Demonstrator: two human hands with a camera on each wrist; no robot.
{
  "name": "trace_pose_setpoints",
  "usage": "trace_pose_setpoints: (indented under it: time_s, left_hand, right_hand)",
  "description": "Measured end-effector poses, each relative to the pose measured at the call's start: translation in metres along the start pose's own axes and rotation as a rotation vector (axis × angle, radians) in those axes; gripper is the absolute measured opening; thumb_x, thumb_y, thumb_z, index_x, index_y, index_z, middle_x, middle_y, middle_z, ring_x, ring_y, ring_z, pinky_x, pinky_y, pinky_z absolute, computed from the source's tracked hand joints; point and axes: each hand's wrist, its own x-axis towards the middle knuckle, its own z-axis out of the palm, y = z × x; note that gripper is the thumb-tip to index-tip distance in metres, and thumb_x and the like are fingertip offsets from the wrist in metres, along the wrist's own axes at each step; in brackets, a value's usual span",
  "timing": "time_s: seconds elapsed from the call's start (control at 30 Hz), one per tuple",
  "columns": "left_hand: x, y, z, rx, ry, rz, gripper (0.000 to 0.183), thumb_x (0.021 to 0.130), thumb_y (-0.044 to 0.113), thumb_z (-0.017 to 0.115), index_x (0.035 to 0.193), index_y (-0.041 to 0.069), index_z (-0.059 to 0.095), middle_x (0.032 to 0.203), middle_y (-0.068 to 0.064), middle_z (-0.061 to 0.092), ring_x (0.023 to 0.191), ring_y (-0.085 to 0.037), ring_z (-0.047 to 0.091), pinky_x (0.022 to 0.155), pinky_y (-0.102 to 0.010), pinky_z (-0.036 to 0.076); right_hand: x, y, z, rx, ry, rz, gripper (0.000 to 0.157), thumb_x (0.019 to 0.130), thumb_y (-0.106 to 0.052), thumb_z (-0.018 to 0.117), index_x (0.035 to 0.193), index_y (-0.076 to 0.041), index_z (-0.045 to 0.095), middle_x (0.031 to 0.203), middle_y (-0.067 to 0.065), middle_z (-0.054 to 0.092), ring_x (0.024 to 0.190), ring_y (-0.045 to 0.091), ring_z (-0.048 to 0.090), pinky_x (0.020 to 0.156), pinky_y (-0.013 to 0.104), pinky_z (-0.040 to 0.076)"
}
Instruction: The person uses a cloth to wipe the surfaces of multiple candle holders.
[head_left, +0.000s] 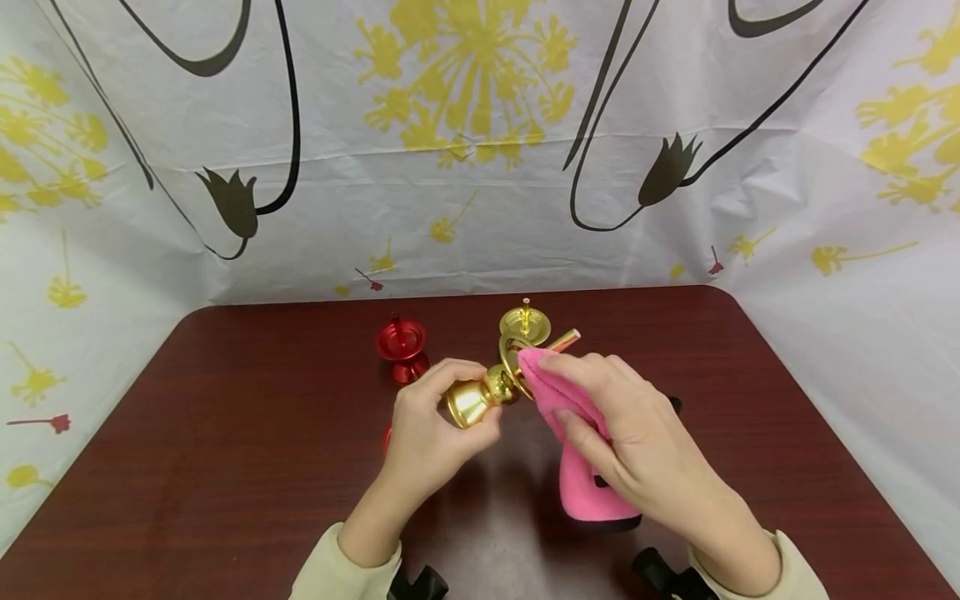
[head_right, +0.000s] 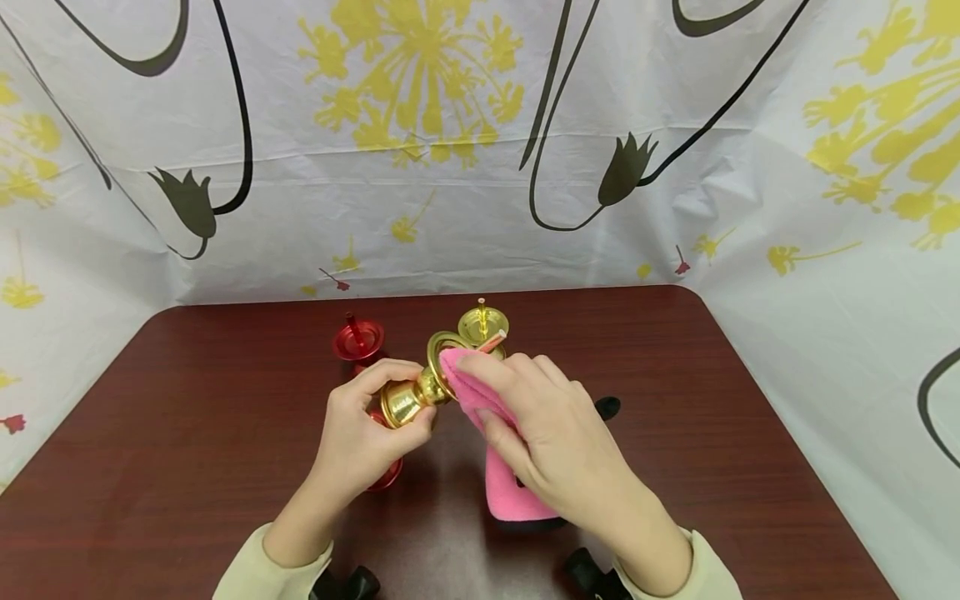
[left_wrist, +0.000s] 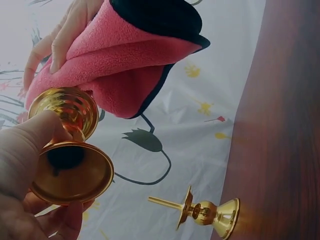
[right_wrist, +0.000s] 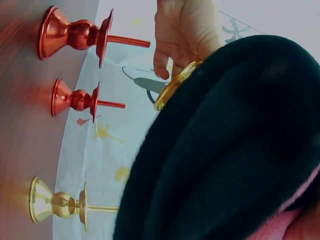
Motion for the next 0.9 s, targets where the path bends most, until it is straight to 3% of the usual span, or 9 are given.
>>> trace_pose_setpoints:
  time_s: [0.13,0.23,0.4,0.5,0.6,0.67,0.77,0.9]
  left_hand:
    - [-0.001,0.001,0.000,-0.008,-0.009,-0.020,0.030,0.066,0.004,0.082,0.093,0.009,0.070,0.094,-0.001,0.072,0.083,-0.012,0.066,0.066,-0.028,0.057]
    - [-0.002,0.000,0.000,-0.011,-0.021,-0.025,0.030,0.067,0.004,0.082,0.093,0.010,0.070,0.094,0.000,0.072,0.083,-0.013,0.066,0.066,-0.029,0.057]
    - [-0.003,-0.001,0.002,-0.015,-0.049,-0.053,0.028,0.067,0.005,0.082,0.092,0.012,0.070,0.093,0.003,0.072,0.082,-0.012,0.065,0.066,-0.026,0.055]
    - [-0.003,0.000,0.002,-0.011,-0.054,-0.067,0.027,0.067,0.006,0.082,0.092,0.012,0.071,0.093,0.003,0.072,0.082,-0.010,0.065,0.066,-0.028,0.056]
    - [-0.003,0.001,0.002,-0.012,-0.053,-0.068,0.027,0.068,0.006,0.082,0.092,0.012,0.071,0.093,0.003,0.072,0.082,-0.012,0.066,0.065,-0.028,0.056]
    - [-0.003,0.000,0.002,-0.010,-0.050,-0.067,0.027,0.068,0.007,0.082,0.092,0.012,0.071,0.094,0.002,0.072,0.082,-0.013,0.066,0.065,-0.027,0.056]
    - [-0.003,0.000,0.002,-0.004,-0.041,-0.059,0.027,0.067,0.007,0.082,0.091,0.011,0.071,0.093,0.002,0.072,0.081,-0.015,0.066,0.065,-0.030,0.057]
    - [-0.002,0.002,0.002,0.009,-0.047,-0.044,0.028,0.066,0.008,0.083,0.092,0.012,0.071,0.093,0.002,0.072,0.081,-0.016,0.067,0.065,-0.030,0.057]
  right_hand:
    - [0.001,0.003,0.001,0.018,-0.039,-0.066,0.041,0.093,-0.010,0.063,0.131,-0.024,0.062,0.099,-0.011,0.056,0.080,-0.001,0.047,0.070,0.010,0.040]
    - [0.003,0.005,0.000,0.072,-0.025,-0.055,0.036,0.091,-0.008,0.066,0.123,-0.023,0.066,0.097,-0.010,0.055,0.071,-0.003,0.043,0.064,0.009,0.038]
    - [0.005,0.010,-0.001,0.191,0.117,-0.050,0.035,0.081,-0.004,0.074,0.114,-0.017,0.071,0.086,-0.010,0.057,0.067,-0.003,0.040,0.057,0.010,0.034]
    - [0.007,0.014,-0.003,0.230,0.212,-0.061,0.025,0.084,-0.008,0.074,0.109,-0.011,0.073,0.082,-0.006,0.059,0.067,-0.002,0.041,0.054,0.011,0.033]
    - [0.007,0.016,-0.003,0.258,0.252,-0.055,0.019,0.090,-0.017,0.072,0.107,-0.008,0.074,0.081,-0.004,0.059,0.068,0.000,0.042,0.054,0.013,0.033]
    - [0.008,0.017,0.000,0.261,0.237,-0.069,0.019,0.091,-0.019,0.071,0.108,-0.009,0.073,0.081,-0.005,0.059,0.069,0.001,0.042,0.054,0.013,0.033]
    - [0.008,0.017,0.007,0.279,0.172,-0.101,0.023,0.087,-0.009,0.072,0.110,-0.011,0.073,0.085,-0.005,0.063,0.072,0.001,0.045,0.057,0.012,0.036]
    - [0.006,0.021,0.008,0.420,0.084,-0.101,0.042,0.073,0.012,0.071,0.110,-0.010,0.073,0.097,0.000,0.070,0.079,0.004,0.056,0.060,0.014,0.043]
